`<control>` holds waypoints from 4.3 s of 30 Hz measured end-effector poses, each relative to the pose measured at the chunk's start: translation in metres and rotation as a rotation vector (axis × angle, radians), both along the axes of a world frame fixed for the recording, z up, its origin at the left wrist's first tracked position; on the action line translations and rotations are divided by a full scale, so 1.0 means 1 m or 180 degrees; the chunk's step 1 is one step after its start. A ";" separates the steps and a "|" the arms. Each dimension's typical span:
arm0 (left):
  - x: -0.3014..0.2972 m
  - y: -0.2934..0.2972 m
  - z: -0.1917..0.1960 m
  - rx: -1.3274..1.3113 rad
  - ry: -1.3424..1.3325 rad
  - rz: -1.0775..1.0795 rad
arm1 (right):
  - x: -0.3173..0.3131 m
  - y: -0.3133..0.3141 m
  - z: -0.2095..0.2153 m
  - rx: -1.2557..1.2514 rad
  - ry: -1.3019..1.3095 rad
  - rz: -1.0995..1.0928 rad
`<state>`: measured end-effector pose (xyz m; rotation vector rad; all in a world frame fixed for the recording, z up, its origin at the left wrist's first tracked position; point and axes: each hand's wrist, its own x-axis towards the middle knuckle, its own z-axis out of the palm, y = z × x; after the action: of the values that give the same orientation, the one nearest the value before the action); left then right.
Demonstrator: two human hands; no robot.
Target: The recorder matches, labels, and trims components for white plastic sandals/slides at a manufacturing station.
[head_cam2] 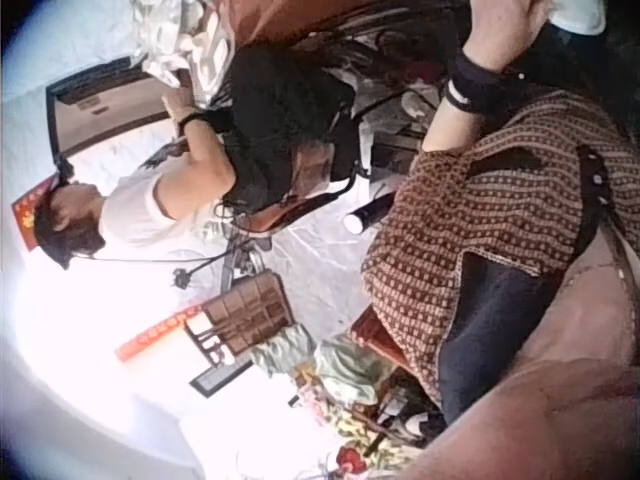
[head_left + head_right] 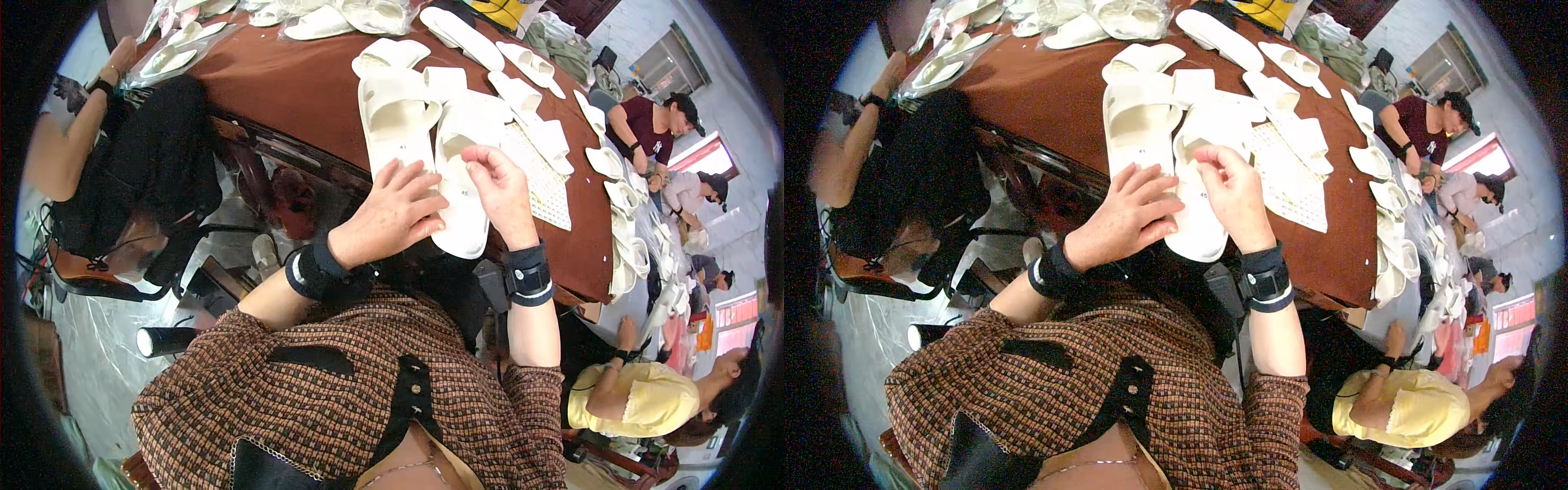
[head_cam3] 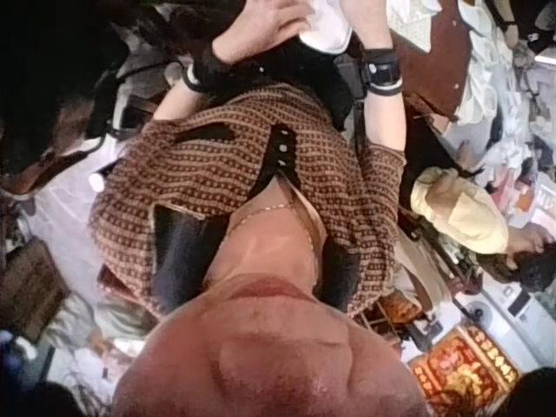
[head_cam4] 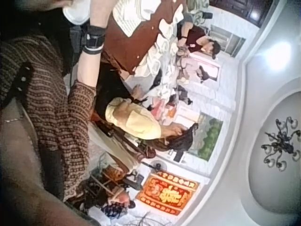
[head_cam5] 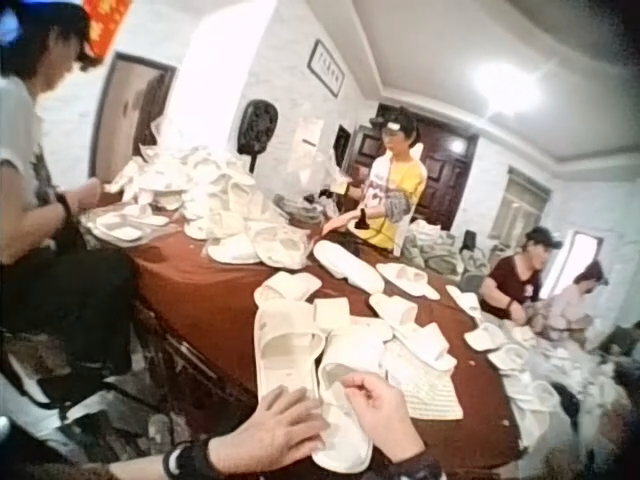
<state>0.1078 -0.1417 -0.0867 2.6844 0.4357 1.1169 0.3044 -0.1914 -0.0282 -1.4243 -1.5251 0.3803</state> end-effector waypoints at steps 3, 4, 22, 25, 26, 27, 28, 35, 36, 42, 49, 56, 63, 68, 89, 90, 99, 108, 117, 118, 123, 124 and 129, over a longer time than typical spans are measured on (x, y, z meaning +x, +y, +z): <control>-0.002 0.000 -0.001 0.0013 -0.0004 -0.0083 | 0.009 0.003 -0.014 -0.0056 -0.0184 -0.0128; -0.002 0.000 0.000 0.0008 -0.0016 -0.0065 | 0.009 0.003 -0.013 -0.0108 -0.0165 -0.0174; -0.006 -0.006 0.004 0.0139 -0.0042 -0.0056 | -0.002 0.001 -0.036 0.0469 -0.0752 -0.0441; -0.005 -0.006 0.005 0.0185 -0.0003 -0.0063 | 0.003 0.000 -0.040 0.0510 -0.0624 -0.0442; -0.005 -0.006 0.006 0.0211 0.0025 -0.0064 | 0.005 0.000 -0.040 0.0517 -0.0500 -0.0410; -0.005 -0.006 0.008 0.0216 0.0039 -0.0106 | 0.006 -0.002 -0.040 0.0517 -0.0487 -0.0453; -0.005 -0.007 0.009 0.0216 0.0064 -0.0057 | 0.007 -0.004 -0.038 0.0291 -0.0166 -0.0374; 0.004 -0.011 0.017 0.0343 0.0079 0.0061 | -0.001 -0.017 -0.027 0.0011 0.0336 -0.0314; 0.006 -0.014 0.017 0.0359 0.0134 0.0171 | -0.002 -0.019 -0.025 0.0009 0.0334 -0.0326; 0.010 -0.013 0.010 0.0242 -0.0073 0.0339 | -0.004 -0.024 -0.027 0.0078 -0.0581 -0.0333; 0.010 -0.014 0.009 0.0245 0.0091 0.0361 | -0.006 -0.023 -0.029 0.0099 -0.0576 -0.0332; 0.009 -0.014 0.009 0.0239 0.0081 0.0357 | -0.009 -0.023 -0.029 0.0064 -0.0704 -0.0408; 0.009 -0.015 0.011 0.0196 0.0110 0.0394 | -0.002 -0.020 -0.033 -0.0022 -0.0151 -0.0322; 0.010 -0.015 0.011 0.0232 0.0109 0.0396 | -0.004 -0.018 -0.034 0.0039 -0.0795 -0.0478; 0.009 -0.014 0.009 0.0207 0.0055 0.0311 | 0.000 -0.040 -0.018 -0.0323 0.0151 -0.0212; 0.009 -0.015 0.009 0.0212 0.0058 0.0317 | 0.000 -0.042 -0.017 -0.0394 -0.0025 -0.0273; 0.009 -0.014 0.008 0.0173 0.0080 0.0328 | -0.002 -0.048 -0.020 -0.0549 -0.0455 -0.0336; 0.009 -0.015 0.011 0.0167 0.0087 0.0343 | 0.005 -0.043 -0.022 -0.0522 -0.0581 -0.0298; 0.009 -0.015 0.009 0.0201 0.0078 0.0361 | 0.007 -0.046 -0.019 -0.0684 0.0262 -0.0251; 0.010 -0.015 0.007 0.0211 0.0050 0.0352 | 0.006 -0.046 -0.019 -0.0685 0.0265 -0.0250; 0.011 -0.013 0.007 0.0200 0.0070 0.0346 | 0.002 -0.048 -0.016 -0.0715 0.0170 -0.0303; 0.010 -0.014 0.007 0.0200 0.0093 0.0352 | 0.003 -0.048 -0.018 -0.0714 0.0172 -0.0305; 0.010 -0.014 0.008 0.0181 0.0115 0.0360 | 0.003 -0.046 -0.025 -0.0495 -0.0338 -0.0380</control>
<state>0.1180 -0.1560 -0.0785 2.7637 0.5769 1.1283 0.3070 -0.2369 -0.0534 -1.6722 -1.5127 0.3616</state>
